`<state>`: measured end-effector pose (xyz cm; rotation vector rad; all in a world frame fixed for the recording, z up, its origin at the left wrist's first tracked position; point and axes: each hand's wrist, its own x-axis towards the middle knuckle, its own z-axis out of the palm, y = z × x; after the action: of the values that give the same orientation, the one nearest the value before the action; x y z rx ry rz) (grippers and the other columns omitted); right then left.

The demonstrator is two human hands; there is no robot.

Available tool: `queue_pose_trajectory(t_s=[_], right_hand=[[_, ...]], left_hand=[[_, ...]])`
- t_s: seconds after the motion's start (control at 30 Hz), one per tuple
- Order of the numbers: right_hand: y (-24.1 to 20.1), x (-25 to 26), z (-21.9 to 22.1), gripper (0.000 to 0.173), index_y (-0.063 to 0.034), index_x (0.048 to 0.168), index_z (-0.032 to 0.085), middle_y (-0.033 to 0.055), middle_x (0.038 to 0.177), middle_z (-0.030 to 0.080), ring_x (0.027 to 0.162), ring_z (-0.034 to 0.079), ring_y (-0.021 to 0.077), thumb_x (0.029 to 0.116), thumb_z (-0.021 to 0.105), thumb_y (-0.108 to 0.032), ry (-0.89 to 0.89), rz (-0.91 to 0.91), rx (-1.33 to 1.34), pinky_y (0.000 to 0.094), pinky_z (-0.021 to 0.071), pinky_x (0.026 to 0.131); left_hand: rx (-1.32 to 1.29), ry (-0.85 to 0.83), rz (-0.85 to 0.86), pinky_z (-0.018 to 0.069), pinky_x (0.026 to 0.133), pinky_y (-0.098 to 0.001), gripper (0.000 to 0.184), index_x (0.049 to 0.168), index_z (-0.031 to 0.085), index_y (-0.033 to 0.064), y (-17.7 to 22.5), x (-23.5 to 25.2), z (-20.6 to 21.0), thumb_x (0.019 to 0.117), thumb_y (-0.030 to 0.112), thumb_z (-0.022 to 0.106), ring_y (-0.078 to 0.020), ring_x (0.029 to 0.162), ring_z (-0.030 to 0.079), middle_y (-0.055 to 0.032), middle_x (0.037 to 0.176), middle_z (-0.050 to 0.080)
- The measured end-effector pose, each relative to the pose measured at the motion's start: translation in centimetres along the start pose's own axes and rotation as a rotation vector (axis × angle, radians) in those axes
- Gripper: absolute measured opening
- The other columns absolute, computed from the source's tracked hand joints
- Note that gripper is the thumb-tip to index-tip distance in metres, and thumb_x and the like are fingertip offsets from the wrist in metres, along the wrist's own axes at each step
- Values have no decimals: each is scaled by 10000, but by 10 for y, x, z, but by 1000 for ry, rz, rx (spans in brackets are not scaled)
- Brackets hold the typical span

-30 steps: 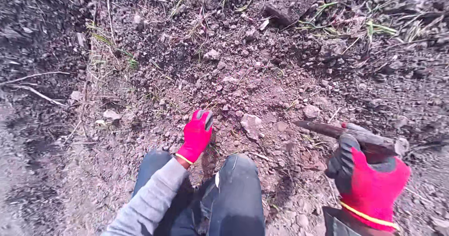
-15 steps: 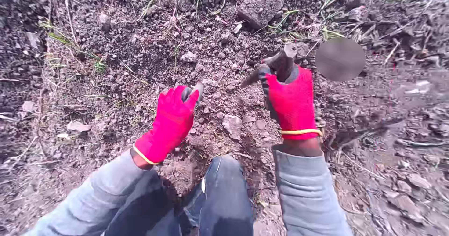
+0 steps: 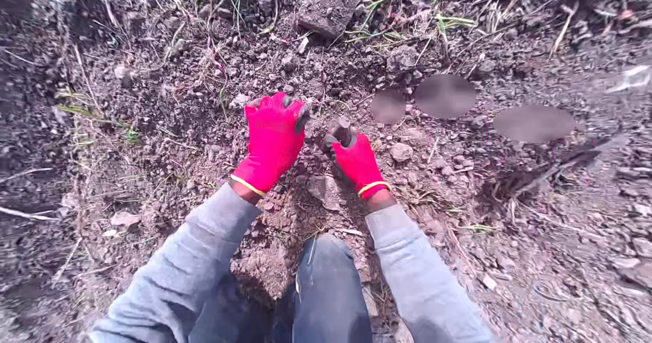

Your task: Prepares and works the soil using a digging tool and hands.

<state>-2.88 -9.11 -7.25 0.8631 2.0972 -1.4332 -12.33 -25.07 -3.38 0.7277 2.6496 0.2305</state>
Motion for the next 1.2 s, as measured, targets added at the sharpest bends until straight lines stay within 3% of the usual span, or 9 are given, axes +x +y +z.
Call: queue_pose_trajectory(t_s=[0.07, 0.17, 0.27, 0.53, 0.73, 0.83, 0.97, 1.1, 1.2], right_hand=[[18, -8, 3, 330, 4, 1192, 683, 145, 1074, 717, 1008, 689, 190, 976, 658, -245, 24, 34, 43, 407, 547, 943], [33, -61, -46, 298, -29, 1183, 684, 14, 929, 727, 730, 674, 55, 975, 655, -240, 186, -52, 205, 270, 597, 685], [38, -100, -102, 335, -86, 1211, 665, -64, 708, 646, 448, 533, 56, 977, 666, -326, 286, -87, 369, 269, 501, 393], [-33, -94, -178, 148, -131, 858, 632, -60, 644, 605, 541, 590, 39, 998, 584, -137, 200, -449, 524, 207, 549, 535], [-99, 9, -2, 223, -104, 1052, 673, 86, 753, 647, 592, 613, 229, 981, 666, -316, 0, -230, 85, 457, 514, 514], [-67, 25, 35, 243, -73, 1116, 699, 106, 938, 710, 875, 691, 221, 971, 667, -266, -167, -173, -27, 479, 564, 812], [-26, -35, -43, 245, -51, 1179, 692, -12, 997, 744, 765, 683, 27, 990, 644, -200, -2, -306, 259, 242, 604, 716], [19, -63, -95, 318, -57, 1231, 665, -30, 888, 717, 535, 584, 50, 995, 640, -267, 209, -243, 320, 261, 526, 450], [37, -54, -100, 311, -65, 1209, 665, -32, 800, 684, 507, 569, 66, 994, 638, -289, 314, -139, 330, 281, 525, 443]], left_hand=[[16, -179, 79, 370, 1037, -674, 196, 1075, 747, 74, 19, 10, 22, 995, 195, 615, -441, 1125, 612, -217, 1125, 683], [16, -631, 255, 256, 1149, -750, 272, 1218, 693, 0, 27, -4, 66, 980, 88, 594, -530, 1287, 517, -295, 1276, 628], [15, -358, 242, 320, 1121, -694, 346, 1205, 715, 76, 18, 10, 38, 1012, 337, 597, -449, 1189, 611, -227, 1191, 684], [-158, -174, 8, 498, 976, -610, 191, 1122, 759, 99, 15, 82, 29, 983, 162, 644, -385, 1145, 651, -193, 1195, 691], [-566, 129, -348, 619, 753, -392, 188, 1158, 744, 145, -50, 22, -66, 1008, 209, 652, -125, 794, 720, -19, 986, 764], [-376, -89, -352, 582, 760, -529, 148, 1059, 760, 131, -53, 13, -38, 981, 228, 680, -251, 837, 716, -89, 944, 749], [-66, -684, -333, 496, 953, -690, 342, 1225, 694, 92, -32, 12, 24, 961, 305, 642, -442, 1213, 625, -222, 1249, 678], [-43, -328, -321, 545, 810, -648, 233, 1136, 724, 116, -26, 45, -16, 965, 261, 659, -403, 1002, 701, -175, 1039, 730], [-111, -194, -261, 558, 849, -622, 396, 1224, 711, 97, 3, 99, 6, 947, 379, 707, -413, 1076, 669, -228, 1213, 653]])
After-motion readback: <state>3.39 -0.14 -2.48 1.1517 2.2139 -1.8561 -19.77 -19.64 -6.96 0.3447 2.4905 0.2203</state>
